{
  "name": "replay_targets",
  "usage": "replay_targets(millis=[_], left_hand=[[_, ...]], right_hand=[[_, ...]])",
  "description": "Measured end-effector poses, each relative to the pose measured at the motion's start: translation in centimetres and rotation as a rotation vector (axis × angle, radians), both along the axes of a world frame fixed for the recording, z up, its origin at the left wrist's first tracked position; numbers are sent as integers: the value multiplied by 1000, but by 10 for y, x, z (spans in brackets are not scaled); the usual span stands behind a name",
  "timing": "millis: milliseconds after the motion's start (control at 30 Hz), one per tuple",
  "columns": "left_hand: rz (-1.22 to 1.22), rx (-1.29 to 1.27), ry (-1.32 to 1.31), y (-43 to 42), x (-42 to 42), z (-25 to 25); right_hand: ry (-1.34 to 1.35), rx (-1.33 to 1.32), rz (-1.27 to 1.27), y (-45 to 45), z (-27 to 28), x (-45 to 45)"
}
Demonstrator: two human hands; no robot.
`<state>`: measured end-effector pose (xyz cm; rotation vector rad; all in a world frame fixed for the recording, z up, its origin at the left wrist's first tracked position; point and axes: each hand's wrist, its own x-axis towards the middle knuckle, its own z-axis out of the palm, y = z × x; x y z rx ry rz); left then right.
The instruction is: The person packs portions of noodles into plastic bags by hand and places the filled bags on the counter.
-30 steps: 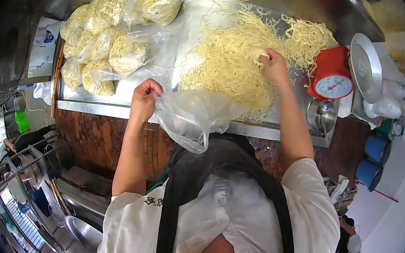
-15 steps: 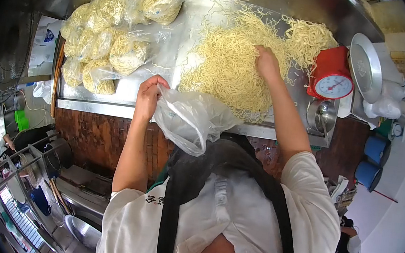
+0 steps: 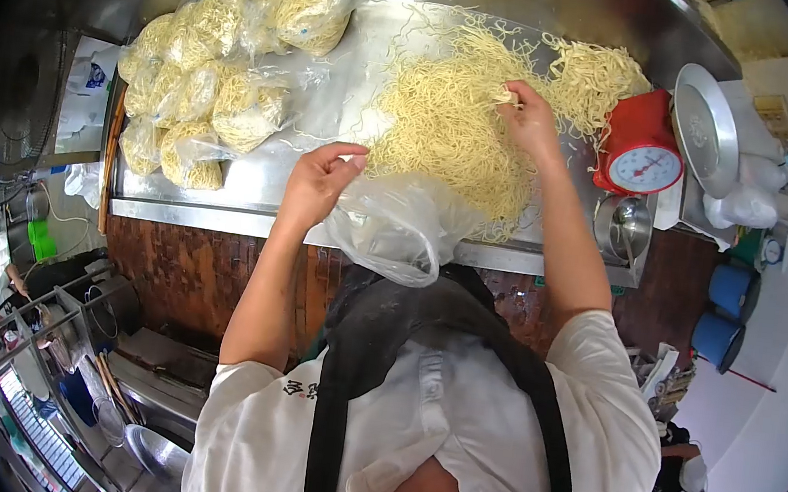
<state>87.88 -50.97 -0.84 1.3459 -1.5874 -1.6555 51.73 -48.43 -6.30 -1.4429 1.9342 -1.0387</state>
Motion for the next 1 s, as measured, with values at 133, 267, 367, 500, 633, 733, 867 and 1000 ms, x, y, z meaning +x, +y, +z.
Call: replay_targets(millis=[133, 267, 367, 500, 633, 733, 867, 1000], left_hand=[[-207, -110, -147, -8, -45, 38], [-366, -176, -122, -20, -125, 43], [-404, -236, 63, -19, -158, 3], [-527, -240, 1, -15, -144, -35], [-460, -91, -79, 4, -97, -46], [-453, -53, -143, 8, -76, -44], [-451, -13, -176, 15, -60, -45], [-406, -58, -250, 23, -39, -97]], right_hand=[[-589, -32, 113, 10, 72, 13], [-690, -73, 179, 16, 94, 31], [-878, -172, 255, 21, 109, 40], [-852, -380, 162, 25, 148, 38], [-1035, -404, 24, 24, 142, 12], [-1178, -385, -65, 19, 124, 12], [-1303, -398, -315, 6, 132, 24], [-1546, -564, 443, -14, 117, -51]])
